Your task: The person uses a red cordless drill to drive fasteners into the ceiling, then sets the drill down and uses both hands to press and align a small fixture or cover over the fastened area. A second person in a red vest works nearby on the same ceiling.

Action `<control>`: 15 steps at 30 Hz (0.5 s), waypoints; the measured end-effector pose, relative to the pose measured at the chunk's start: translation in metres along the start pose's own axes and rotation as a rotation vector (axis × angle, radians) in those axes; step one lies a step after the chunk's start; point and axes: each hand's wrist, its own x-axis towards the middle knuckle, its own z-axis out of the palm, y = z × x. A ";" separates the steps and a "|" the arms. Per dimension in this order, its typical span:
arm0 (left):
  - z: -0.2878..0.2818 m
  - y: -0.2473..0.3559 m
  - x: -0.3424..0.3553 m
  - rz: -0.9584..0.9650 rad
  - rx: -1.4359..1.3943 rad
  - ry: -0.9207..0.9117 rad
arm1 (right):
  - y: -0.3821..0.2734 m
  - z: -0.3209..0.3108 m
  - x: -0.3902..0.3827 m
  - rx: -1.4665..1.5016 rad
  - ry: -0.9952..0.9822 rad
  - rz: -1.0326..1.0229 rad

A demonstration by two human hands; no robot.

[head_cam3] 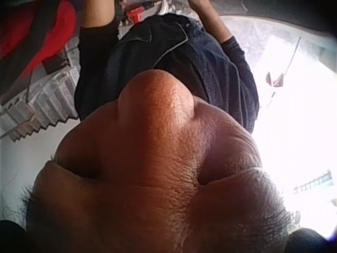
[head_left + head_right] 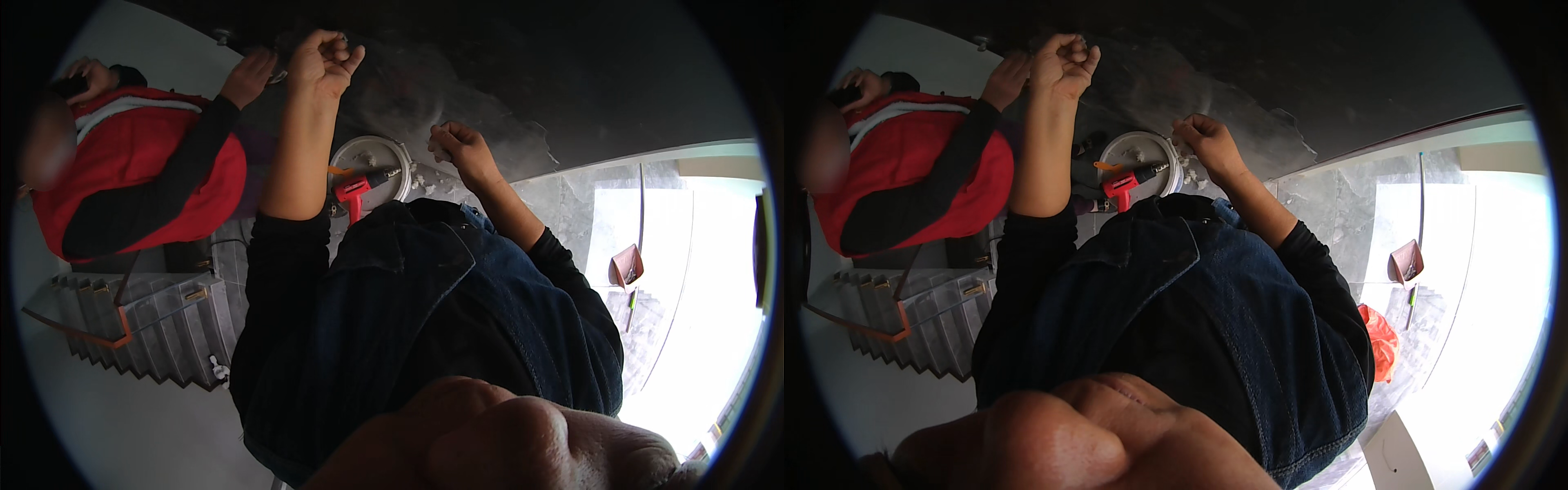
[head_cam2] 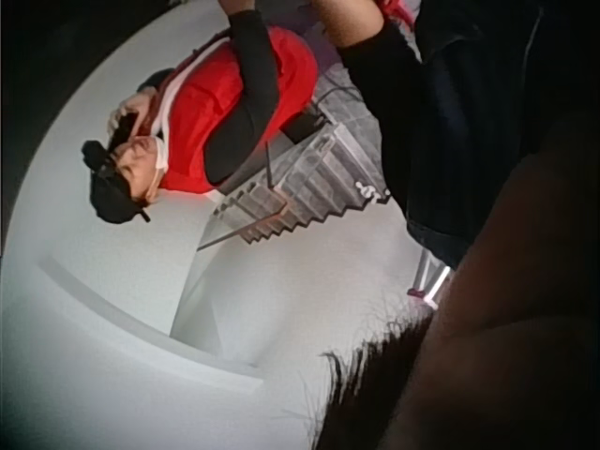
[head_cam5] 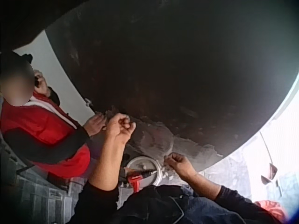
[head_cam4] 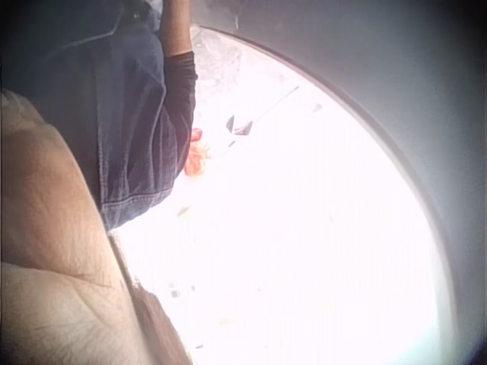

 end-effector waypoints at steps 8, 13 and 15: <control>0.003 -0.004 -0.013 -0.022 -0.041 0.037 | 0.001 -0.004 -0.005 0.031 0.010 -0.002; 0.005 -0.002 -0.013 -0.032 -0.027 0.031 | 0.001 -0.003 -0.006 0.030 -0.005 -0.011; 0.005 -0.002 -0.013 -0.019 -0.017 0.023 | 0.001 -0.003 -0.007 0.017 -0.005 -0.001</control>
